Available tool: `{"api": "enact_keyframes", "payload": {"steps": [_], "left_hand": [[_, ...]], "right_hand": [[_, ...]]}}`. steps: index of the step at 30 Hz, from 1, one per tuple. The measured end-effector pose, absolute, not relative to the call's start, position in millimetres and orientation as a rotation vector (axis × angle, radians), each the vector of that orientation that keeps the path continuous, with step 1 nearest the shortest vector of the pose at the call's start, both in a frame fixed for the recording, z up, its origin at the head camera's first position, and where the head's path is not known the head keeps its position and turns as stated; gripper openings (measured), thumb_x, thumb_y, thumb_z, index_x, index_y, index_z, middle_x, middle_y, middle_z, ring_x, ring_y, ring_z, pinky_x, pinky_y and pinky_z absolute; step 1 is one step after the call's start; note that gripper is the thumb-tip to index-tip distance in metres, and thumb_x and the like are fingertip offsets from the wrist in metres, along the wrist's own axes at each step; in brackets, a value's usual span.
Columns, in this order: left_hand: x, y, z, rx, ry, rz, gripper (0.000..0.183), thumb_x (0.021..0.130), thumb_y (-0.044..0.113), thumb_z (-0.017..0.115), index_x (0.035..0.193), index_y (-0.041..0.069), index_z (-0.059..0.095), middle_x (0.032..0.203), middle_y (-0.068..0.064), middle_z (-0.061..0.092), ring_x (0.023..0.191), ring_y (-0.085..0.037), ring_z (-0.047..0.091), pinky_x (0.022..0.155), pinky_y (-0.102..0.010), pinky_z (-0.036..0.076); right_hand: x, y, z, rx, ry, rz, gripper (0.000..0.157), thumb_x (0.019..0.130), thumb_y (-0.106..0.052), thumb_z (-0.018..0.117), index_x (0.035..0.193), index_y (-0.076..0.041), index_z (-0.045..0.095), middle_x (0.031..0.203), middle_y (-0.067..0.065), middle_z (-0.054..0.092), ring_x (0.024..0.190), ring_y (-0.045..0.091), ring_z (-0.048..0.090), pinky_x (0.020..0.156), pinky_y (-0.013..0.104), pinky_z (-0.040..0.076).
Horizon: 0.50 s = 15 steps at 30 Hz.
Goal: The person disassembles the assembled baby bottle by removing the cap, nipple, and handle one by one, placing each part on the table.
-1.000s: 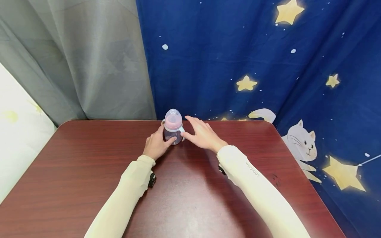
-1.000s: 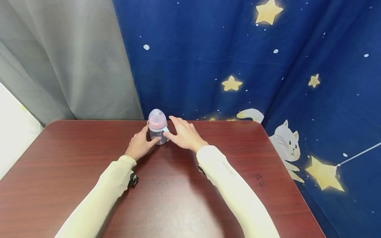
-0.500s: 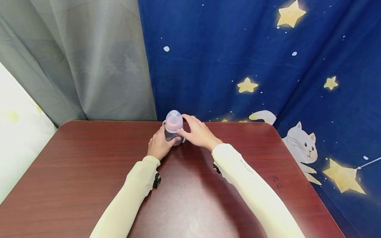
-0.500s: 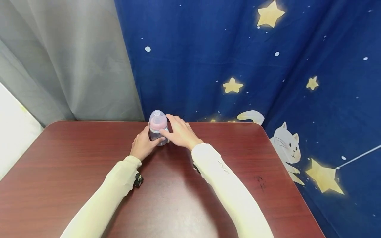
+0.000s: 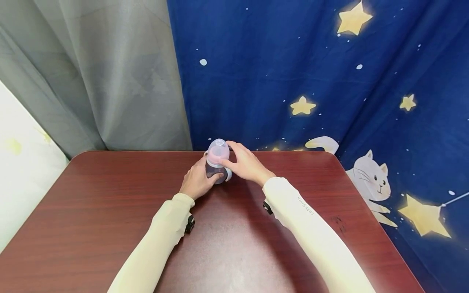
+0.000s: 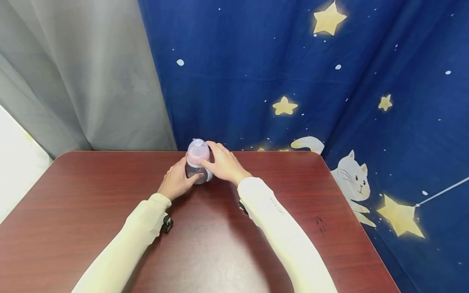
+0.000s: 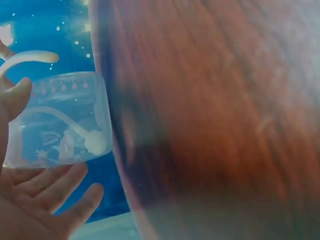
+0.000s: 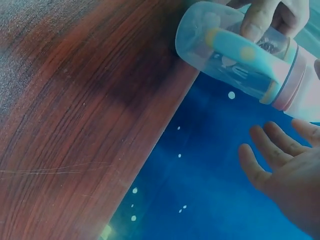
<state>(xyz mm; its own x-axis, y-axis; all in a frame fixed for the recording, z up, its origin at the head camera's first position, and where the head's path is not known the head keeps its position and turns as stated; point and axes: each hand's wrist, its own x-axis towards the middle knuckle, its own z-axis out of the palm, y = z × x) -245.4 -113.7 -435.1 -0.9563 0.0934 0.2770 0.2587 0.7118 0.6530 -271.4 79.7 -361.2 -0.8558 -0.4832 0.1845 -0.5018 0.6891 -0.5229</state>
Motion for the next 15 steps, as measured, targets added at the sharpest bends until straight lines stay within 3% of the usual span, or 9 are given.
{"api": "enact_keyframes", "payload": {"steps": [7, 15], "left_hand": [[-243.1, -112.7, -428.6, -0.493, -2.669, -1.094, 0.074, 0.083, 0.034, 0.08, 0.142, 0.006, 0.045, 0.128, -0.011, 0.06, 0.112, -0.029, 0.06, 0.095, -0.048, 0.048], [-242.1, -109.6, -425.2, -0.598, -2.672, -1.057, 0.073, 0.083, 0.033, 0.081, 0.141, 0.006, 0.046, 0.124, -0.011, 0.061, 0.109, -0.028, 0.06, 0.095, -0.046, 0.049]], "right_hand": [[-275.8, 93.7, -353.3, 0.931, -2.793, 1.033, 0.074, 0.083, -0.038, 0.079, 0.144, -0.011, 0.048, 0.14, 0.008, 0.054, 0.128, 0.023, 0.049, 0.108, 0.041, 0.038], [-277.2, 109.5, -347.0, 1.046, -2.783, 1.083, 0.066, 0.079, -0.033, 0.083, 0.136, -0.012, 0.058, 0.129, 0.004, 0.061, 0.119, 0.02, 0.054, 0.105, 0.04, 0.041]]}}
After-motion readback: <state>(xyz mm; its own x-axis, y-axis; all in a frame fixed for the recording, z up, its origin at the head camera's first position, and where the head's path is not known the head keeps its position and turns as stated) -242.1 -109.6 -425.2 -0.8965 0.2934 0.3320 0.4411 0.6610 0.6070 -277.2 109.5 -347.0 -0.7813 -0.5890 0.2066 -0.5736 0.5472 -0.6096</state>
